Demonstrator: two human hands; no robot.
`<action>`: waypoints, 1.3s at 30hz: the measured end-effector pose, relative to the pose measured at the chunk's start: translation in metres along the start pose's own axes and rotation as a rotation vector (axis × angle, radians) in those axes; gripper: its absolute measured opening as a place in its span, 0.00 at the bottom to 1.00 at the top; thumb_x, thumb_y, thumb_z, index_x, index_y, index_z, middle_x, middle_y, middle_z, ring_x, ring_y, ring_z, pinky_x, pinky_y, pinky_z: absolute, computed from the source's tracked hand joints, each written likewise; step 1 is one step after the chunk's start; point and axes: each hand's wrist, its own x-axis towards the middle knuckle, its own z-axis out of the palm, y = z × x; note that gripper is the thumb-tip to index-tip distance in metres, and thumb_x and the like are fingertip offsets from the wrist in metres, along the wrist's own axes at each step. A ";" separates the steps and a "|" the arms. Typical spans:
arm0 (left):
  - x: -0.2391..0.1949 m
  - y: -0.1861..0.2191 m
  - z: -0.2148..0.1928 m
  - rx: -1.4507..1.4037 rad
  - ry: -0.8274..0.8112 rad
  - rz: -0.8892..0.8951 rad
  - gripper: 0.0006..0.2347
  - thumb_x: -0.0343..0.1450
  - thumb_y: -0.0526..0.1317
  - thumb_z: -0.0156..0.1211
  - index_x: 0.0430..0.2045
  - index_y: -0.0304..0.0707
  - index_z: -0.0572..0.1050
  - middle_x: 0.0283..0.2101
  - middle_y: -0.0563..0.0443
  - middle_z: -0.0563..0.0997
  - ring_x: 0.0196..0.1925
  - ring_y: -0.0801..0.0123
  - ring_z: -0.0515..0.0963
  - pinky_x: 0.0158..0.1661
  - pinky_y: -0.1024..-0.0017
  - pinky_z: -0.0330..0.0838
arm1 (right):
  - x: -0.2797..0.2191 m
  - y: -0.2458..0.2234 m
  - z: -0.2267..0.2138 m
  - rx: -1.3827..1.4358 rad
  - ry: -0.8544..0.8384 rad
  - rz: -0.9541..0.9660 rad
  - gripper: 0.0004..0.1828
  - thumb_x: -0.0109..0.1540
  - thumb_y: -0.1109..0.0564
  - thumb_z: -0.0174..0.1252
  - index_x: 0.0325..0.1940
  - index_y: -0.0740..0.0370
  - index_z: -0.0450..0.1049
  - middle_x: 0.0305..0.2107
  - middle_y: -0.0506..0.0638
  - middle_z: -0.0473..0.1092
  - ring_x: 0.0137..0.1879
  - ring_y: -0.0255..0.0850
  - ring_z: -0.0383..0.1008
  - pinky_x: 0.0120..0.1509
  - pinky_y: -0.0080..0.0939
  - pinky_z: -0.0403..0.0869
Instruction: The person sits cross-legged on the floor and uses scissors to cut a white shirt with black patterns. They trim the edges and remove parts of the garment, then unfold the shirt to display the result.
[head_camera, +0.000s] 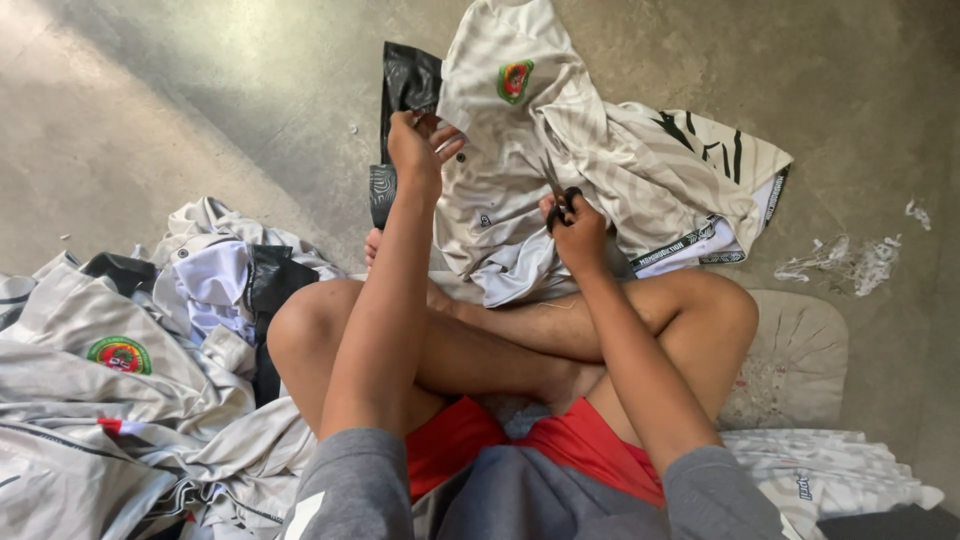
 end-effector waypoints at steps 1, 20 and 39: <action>-0.002 0.002 -0.001 0.001 0.001 0.002 0.19 0.69 0.45 0.38 0.50 0.32 0.56 0.45 0.39 0.66 0.44 0.47 0.73 0.46 0.48 0.68 | -0.001 -0.001 0.000 0.002 -0.001 -0.001 0.09 0.55 0.48 0.62 0.31 0.54 0.73 0.08 0.47 0.65 0.22 0.39 0.71 0.32 0.36 0.69; -0.013 -0.008 -0.012 0.678 0.242 0.273 0.21 0.61 0.41 0.65 0.45 0.35 0.68 0.29 0.48 0.74 0.24 0.68 0.80 0.19 0.79 0.74 | 0.001 0.011 -0.004 -0.041 -0.091 0.024 0.12 0.58 0.47 0.61 0.33 0.57 0.72 0.11 0.47 0.66 0.22 0.38 0.72 0.30 0.36 0.70; -0.093 0.021 0.007 1.491 0.331 0.491 0.18 0.59 0.44 0.65 0.34 0.41 0.62 0.36 0.48 0.69 0.43 0.51 0.75 0.42 0.53 0.71 | -0.005 0.030 -0.019 -0.281 0.023 0.103 0.05 0.55 0.57 0.56 0.33 0.60 0.69 0.31 0.56 0.72 0.44 0.53 0.72 0.45 0.52 0.73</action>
